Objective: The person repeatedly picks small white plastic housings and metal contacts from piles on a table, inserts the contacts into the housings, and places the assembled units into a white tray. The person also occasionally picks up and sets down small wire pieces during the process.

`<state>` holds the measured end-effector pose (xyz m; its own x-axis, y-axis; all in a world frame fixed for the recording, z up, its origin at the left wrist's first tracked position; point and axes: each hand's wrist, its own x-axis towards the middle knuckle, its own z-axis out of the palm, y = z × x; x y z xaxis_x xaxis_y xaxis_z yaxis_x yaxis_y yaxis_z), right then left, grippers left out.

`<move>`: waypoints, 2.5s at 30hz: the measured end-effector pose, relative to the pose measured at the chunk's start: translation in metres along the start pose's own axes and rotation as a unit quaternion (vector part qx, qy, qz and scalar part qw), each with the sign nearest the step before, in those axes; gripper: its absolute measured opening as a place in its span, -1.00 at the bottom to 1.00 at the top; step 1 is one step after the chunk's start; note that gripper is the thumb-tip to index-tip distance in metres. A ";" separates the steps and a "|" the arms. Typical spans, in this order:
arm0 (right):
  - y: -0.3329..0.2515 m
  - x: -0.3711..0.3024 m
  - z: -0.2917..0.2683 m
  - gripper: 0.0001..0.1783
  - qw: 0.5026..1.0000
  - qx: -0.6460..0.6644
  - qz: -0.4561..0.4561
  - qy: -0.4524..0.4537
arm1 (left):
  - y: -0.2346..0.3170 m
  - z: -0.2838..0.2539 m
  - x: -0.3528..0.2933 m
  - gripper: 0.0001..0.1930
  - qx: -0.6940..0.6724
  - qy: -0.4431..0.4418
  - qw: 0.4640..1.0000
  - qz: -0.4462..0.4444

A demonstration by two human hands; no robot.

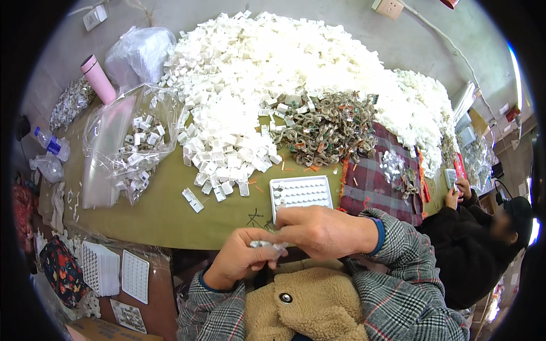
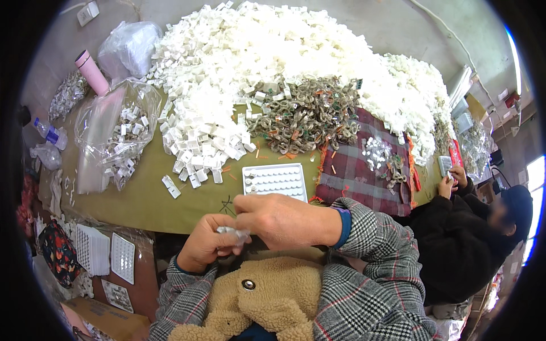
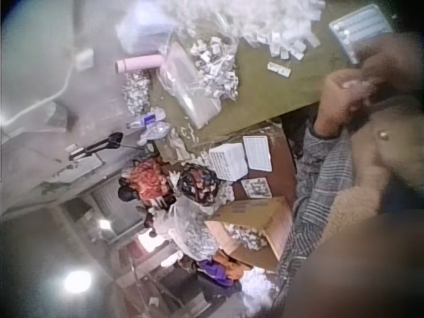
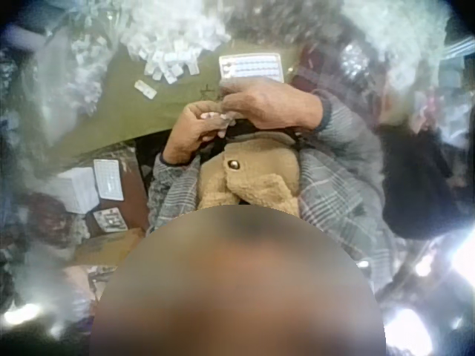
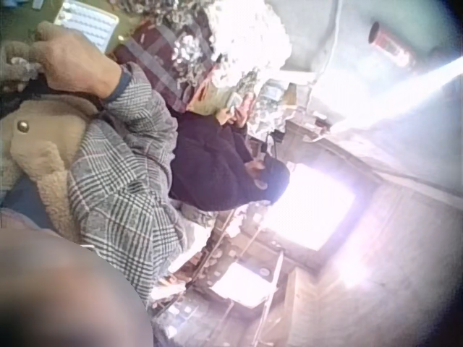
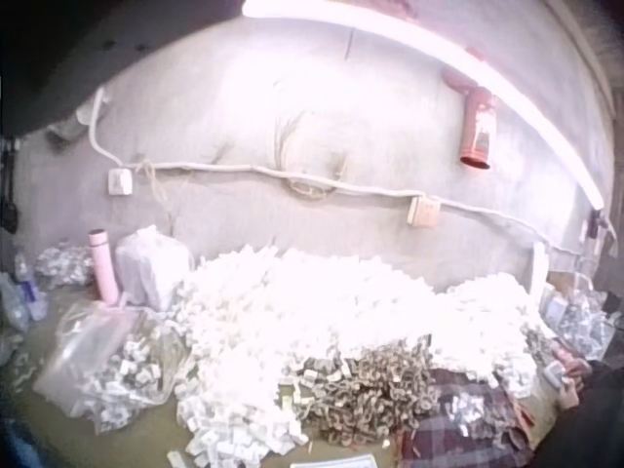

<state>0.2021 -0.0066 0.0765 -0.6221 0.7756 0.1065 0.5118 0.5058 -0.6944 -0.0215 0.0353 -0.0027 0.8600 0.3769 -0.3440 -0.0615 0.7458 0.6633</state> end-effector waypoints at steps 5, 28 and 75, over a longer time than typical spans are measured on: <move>0.043 0.014 -0.028 -0.91 0.986 -0.056 0.062 0.144 | -0.002 -0.004 0.004 -0.75 -0.053 -0.063 0.996 -0.019; 0.127 0.007 -0.117 -0.87 0.830 0.294 0.066 0.469 | -0.025 -0.012 0.011 -0.75 -0.178 0.053 0.977 0.108; 0.064 -0.145 0.077 -0.77 0.538 0.780 -0.047 0.315 | -0.036 0.098 0.092 -0.72 0.383 0.196 0.865 0.260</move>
<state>0.2794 -0.1162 -0.0382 -0.0254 0.9971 0.0721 -0.9314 0.0026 -0.3641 0.1098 -0.0109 0.0068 0.5693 0.8215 0.0328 0.0946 -0.1051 0.9900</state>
